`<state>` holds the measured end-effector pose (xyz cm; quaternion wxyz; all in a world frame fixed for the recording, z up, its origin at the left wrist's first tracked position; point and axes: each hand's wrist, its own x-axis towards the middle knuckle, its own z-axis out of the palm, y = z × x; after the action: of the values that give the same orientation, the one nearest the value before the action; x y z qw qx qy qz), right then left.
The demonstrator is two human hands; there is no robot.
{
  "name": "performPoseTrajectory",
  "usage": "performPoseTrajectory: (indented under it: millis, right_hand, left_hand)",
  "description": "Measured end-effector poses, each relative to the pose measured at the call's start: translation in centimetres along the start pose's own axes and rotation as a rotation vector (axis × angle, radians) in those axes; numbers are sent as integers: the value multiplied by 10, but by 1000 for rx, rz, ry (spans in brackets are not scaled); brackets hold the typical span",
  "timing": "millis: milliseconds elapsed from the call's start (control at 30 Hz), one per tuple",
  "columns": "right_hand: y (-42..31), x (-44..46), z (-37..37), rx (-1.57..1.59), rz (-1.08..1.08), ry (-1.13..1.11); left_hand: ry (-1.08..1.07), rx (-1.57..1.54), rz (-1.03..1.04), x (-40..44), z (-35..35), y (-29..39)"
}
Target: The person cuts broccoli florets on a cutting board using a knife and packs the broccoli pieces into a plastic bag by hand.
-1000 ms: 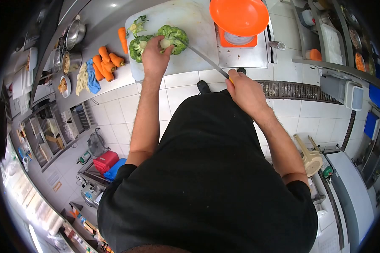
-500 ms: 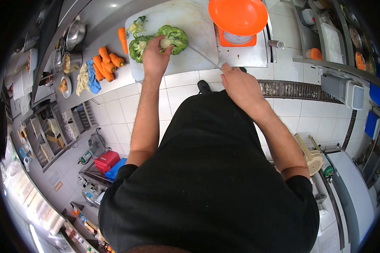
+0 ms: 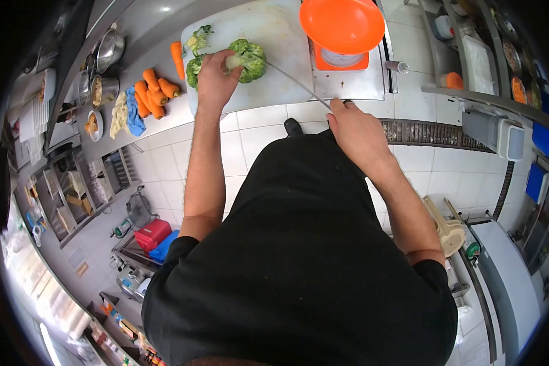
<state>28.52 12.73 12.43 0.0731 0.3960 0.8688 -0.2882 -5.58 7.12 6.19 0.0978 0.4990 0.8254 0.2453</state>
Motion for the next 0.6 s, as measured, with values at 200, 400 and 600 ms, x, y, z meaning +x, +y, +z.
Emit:
performPoseTrajectory:
  millis: [200, 400, 600]
  right_hand:
    - [1, 1, 4, 5, 13, 15]
    - [2, -2, 5, -17, 30, 8]
    - [13, 3, 12, -37, 97, 40]
  left_hand:
    - [-37, 48, -24, 0, -1, 6]
    - [-29, 90, -22, 3, -4, 15]
    - [-40, 120, -47, 3, 6, 26]
